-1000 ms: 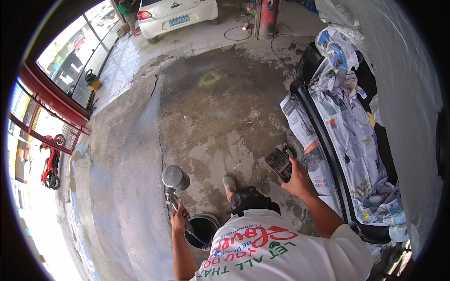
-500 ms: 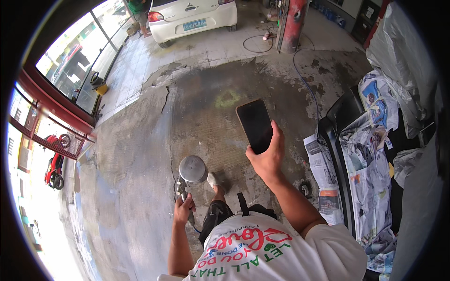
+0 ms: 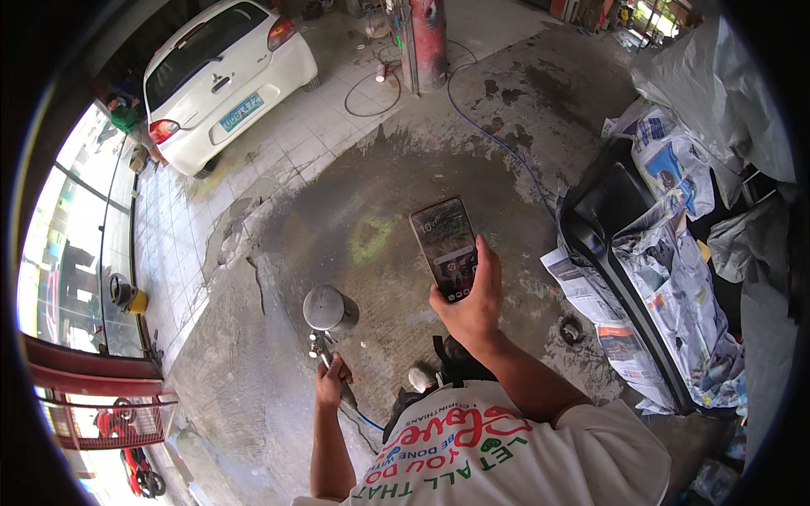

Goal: The person uses a spray gun to apply paint to a car bumper covered with protective newspaper and plastic. After spraying, the person walks to a workbench, pours liquid from a yellow can into the spray gun's cup, and wipes the gun with a cloth.

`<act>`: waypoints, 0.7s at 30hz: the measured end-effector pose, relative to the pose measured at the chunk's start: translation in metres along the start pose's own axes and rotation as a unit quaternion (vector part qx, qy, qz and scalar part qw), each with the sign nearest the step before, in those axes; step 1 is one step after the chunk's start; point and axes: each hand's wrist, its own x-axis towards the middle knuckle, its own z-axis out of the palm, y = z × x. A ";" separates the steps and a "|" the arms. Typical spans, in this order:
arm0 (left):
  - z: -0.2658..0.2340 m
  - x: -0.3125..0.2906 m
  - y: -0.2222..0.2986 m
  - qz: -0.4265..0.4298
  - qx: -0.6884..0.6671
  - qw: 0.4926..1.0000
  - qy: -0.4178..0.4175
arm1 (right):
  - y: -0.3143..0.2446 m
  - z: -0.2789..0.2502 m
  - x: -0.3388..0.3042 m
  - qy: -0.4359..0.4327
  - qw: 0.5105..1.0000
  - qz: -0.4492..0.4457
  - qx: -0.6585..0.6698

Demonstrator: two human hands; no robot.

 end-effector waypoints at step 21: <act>0.144 0.589 0.330 0.034 0.173 0.968 -0.177 | 0.242 0.313 0.387 0.000 0.985 0.174 0.008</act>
